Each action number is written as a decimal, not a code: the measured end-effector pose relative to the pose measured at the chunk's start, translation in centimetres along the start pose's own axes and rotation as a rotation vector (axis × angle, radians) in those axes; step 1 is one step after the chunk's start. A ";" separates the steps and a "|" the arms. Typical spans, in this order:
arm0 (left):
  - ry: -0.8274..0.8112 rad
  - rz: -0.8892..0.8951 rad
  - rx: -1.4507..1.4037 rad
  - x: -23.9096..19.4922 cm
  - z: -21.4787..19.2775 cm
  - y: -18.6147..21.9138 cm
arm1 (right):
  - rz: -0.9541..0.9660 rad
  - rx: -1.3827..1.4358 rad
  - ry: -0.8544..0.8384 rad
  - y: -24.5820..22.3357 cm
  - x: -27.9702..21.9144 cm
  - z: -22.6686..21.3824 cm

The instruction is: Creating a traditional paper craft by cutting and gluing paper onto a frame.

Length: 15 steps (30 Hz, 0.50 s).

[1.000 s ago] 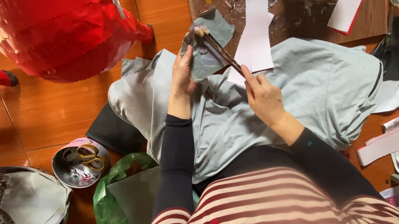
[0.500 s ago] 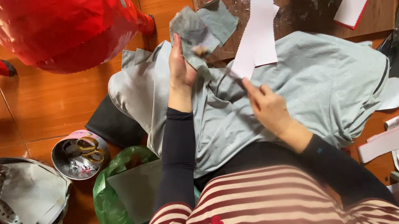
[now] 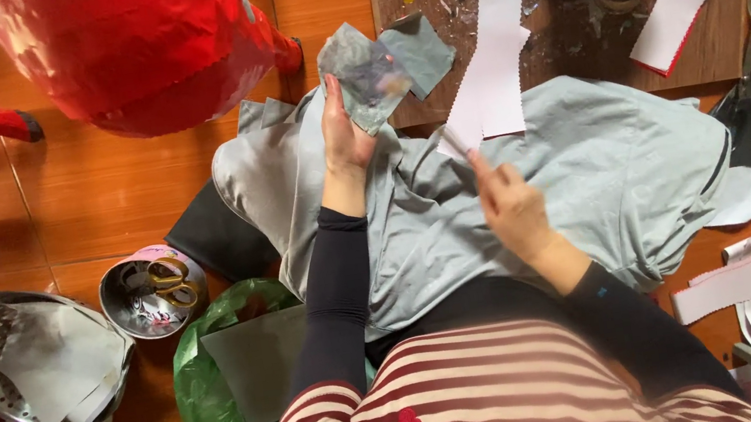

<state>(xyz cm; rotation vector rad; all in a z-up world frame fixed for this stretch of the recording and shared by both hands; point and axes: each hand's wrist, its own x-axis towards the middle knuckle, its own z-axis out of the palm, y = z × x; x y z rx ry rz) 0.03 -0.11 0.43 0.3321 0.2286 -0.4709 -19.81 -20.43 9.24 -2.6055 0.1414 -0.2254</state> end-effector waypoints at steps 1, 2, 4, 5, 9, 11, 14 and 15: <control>0.037 0.010 0.024 -0.1 -0.3 -0.1 | -0.096 -0.030 -0.039 -0.2 -0.3 0.3; 0.070 0.022 0.047 0.1 -0.5 -0.1 | -0.196 -0.062 -0.073 -0.4 -0.3 0.6; 0.052 0.013 0.018 0.4 -1.1 -0.5 | -0.176 -0.079 -0.077 1.3 0.5 1.4; 0.038 -0.004 -0.013 0.3 -1.5 -0.7 | -0.149 -0.097 -0.085 2.2 0.7 1.8; 0.052 -0.017 -0.032 0.8 -2.8 -1.0 | -0.027 -0.053 -0.039 1.8 1.4 1.7; 0.025 -0.053 -0.072 1.5 -4.9 -1.8 | -0.201 -0.102 -0.053 0.8 1.0 2.1; -0.398 0.008 -0.237 3.1 -10.4 -3.8 | -0.211 -0.136 -0.053 0.9 2.1 3.1; -0.398 0.013 -0.235 2.3 -7.8 -3.3 | -0.215 -0.134 -0.053 0.8 3.1 3.2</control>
